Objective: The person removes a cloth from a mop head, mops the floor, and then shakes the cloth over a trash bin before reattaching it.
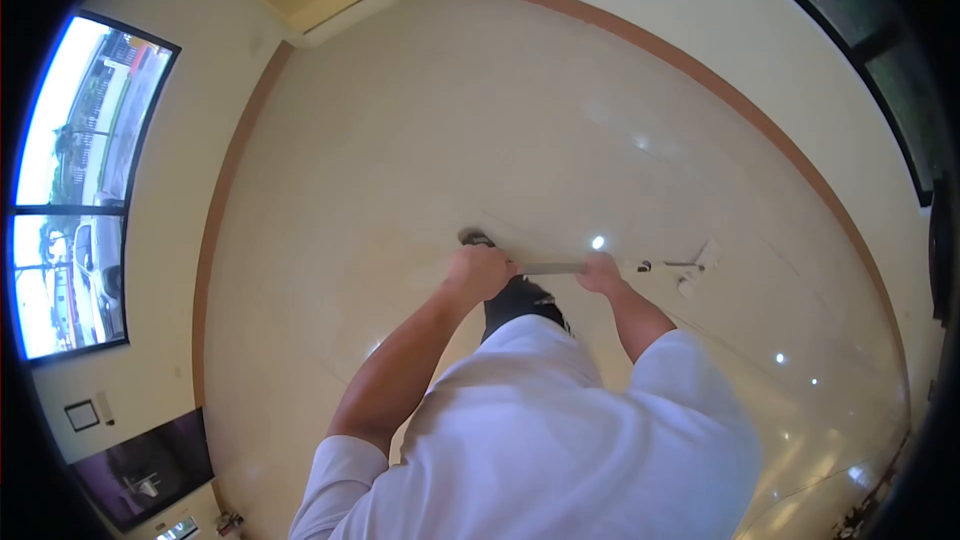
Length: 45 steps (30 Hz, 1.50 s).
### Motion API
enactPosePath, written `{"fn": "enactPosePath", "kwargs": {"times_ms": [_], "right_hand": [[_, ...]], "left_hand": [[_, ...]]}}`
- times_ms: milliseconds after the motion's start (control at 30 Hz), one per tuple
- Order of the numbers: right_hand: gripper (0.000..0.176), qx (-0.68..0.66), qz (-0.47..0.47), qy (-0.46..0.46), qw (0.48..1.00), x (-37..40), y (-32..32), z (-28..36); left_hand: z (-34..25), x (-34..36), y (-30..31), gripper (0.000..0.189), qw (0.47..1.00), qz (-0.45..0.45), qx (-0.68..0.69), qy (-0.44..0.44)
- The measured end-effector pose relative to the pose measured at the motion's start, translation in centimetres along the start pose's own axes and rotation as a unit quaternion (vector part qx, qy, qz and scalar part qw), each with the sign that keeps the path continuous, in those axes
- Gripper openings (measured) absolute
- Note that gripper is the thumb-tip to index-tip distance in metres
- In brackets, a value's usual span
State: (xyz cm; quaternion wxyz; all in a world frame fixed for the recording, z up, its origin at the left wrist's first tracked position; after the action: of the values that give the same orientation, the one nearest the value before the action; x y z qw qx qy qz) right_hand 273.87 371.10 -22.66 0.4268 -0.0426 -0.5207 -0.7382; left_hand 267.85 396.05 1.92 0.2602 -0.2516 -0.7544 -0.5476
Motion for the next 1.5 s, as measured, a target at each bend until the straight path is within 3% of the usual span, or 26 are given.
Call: {"fn": "enactPosePath", "kwargs": {"times_ms": [67, 133, 167, 233, 267, 300, 367, 433, 467, 533, 600, 700, 800, 867, 967, 1033, 1067, 1100, 1167, 1200, 1267, 1333, 1367, 1400, 1433, 1500], "right_hand": [[0.024, 0.033, -0.032, 0.012, 0.999, -5.7, 3.0, 3.6], [0.027, -0.005, -0.043, 0.026, 0.999, -12.1, 5.3, 10.1], [0.029, -0.040, -0.096, 0.055, 0.993, -15.3, 7.7, 14.9], [0.028, -0.038, -0.104, 0.093, 0.990, -22.8, 10.4, 25.3], [0.022, -0.015, -0.049, 0.110, 0.993, -27.0, 11.1, 30.0], [0.024, -0.032, -0.054, 0.141, 0.988, -30.0, 13.2, 34.6], [0.025, -0.050, -0.065, 0.180, 0.980, -37.3, 15.0, 43.1], [0.030, 0.033, -0.232, 0.097, 0.967, -44.5, 15.9, 47.4], [0.030, 0.034, -0.240, 0.097, 0.965, -47.8, 15.9, 49.3], [0.029, 0.113, -0.155, 0.181, 0.965, -55.3, 15.5, 54.5], [0.024, 0.098, -0.152, 0.158, 0.971, -60.4, 16.6, 57.9], [0.018, 0.044, -0.145, 0.179, 0.972, -63.1, 17.2, 63.1], [0.022, 0.004, -0.184, 0.226, 0.956, -58.0, 13.2, 68.9], [0.026, -0.045, -0.206, 0.260, 0.942, -53.3, 13.6, 73.8], [0.026, -0.133, -0.243, 0.247, 0.929, -54.0, 12.3, 76.9], [0.029, -0.119, -0.319, 0.122, 0.932, -57.0, 10.1, 74.1], [0.023, -0.117, -0.302, 0.064, 0.944, -59.6, 6.7, 71.4], [0.020, -0.058, -0.141, 0.001, 0.988, -61.9, 5.3, 70.9], [0.019, -0.082, 0.005, -0.139, 0.987, -67.8, -0.2, 68.8], [0.019, -0.079, 0.006, -0.123, 0.989, -70.7, -0.1, 70.7], [0.023, -0.051, -0.043, 0.067, 0.996, -74.9, 1.1, 77.2], [0.019, -0.075, 0.127, 0.092, 0.985, -81.6, 0.1, 87.3], [0.021, -0.030, 0.055, 0.212, 0.975, -85.1, 0.5, 93.3], [0.020, -0.012, 0.030, 0.245, 0.969, -87.9, 1.2, 99.2], [0.021, -0.021, 0.101, 0.254, 0.962, -89.6, 4.2, 106.1], [0.021, -0.102, 0.022, 0.354, 0.929, -93.1, 6.7, 117.2]], "left_hand": [[5.0, -2.1, 4.3, 0.050, 1.000, -0.008, -0.007, 0.002], [12.2, -1.5, 8.8, 0.048, 0.998, 0.015, -0.018, 0.064], [16.2, 0.0, 11.9, 0.047, 0.995, -0.030, -0.011, 0.094], [22.8, 5.3, 17.5, 0.045, 0.980, -0.123, 0.027, 0.155], [25.2, 7.3, 19.6, 0.039, 0.974, -0.116, 0.027, 0.192], [27.1, 7.8, 20.0, 0.039, 0.975, -0.110, 0.028, 0.193], [33.0, 9.5, 22.6, 0.030, 0.946, -0.227, -0.003, 0.232], [37.7, 5.2, 22.3, 0.024, 0.952, -0.237, 0.023, 0.194], [40.1, 1.5, 22.5, 0.024, 0.961, -0.196, 0.030, 0.194], [48.2, -5.7, 23.8, 0.025, 0.959, -0.207, 0.070, 0.178], [54.5, -10.9, 26.2, 0.026, 0.963, -0.206, 0.091, 0.146], [61.3, -10.4, 28.2, 0.025, 0.965, -0.191, 0.128, 0.122], [65.5, -0.3, 28.5, 0.032, 0.980, -0.080, 0.154, 0.100], [69.9, 7.1, 31.3, 0.038, 0.974, -0.070, 0.207, 0.063], [77.6, 11.0, 36.2, 0.038, 0.972, 0.032, 0.229, 0.052], [81.5, 9.7, 39.5, 0.032, 0.987, 0.005, 0.159, -0.034], [83.8, 6.3, 39.6, 0.032, 0.994, 0.019, 0.103, -0.012], [86.3, 1.7, 38.6, 0.032, 0.998, 0.035, 0.051, 0.017], [91.4, -4.5, 37.6, 0.033, 0.999, 0.043, -0.004, 0.001], [94.5, -4.5, 38.5, 0.033, 0.999, 0.036, -0.001, 0.014], [101.1, -2.4, 41.8, 0.038, 0.997, -0.004, 0.021, 0.073], [108.5, 2.6, 46.6, 0.044, 0.980, 0.015, 0.060, 0.189], [112.8, 5.5, 48.6, 0.050, 0.968, -0.012, 0.064, 0.242], [117.1, 8.6, 50.4, 0.045, 0.948, -0.007, 0.081, 0.309], [119.2, 12.1, 54.1, 0.042, 0.923, -0.036, 0.117, 0.364], [121.9, 18.0, 59.8, 0.041, 0.899, -0.130, 0.063, 0.413]]}}
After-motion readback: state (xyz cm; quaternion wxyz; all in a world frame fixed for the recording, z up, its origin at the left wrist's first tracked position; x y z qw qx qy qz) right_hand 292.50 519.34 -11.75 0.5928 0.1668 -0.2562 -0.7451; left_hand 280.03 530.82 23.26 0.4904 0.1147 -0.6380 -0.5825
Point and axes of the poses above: each hand's wrist, its own x-axis away from the middle knuckle, its own y-axis out of the back of the hand, z = x × y, the point moved 5 cm from there along -x, towards the middle knuckle, and after that the axes turned 7 degrees about z, right-handed, at the moved point
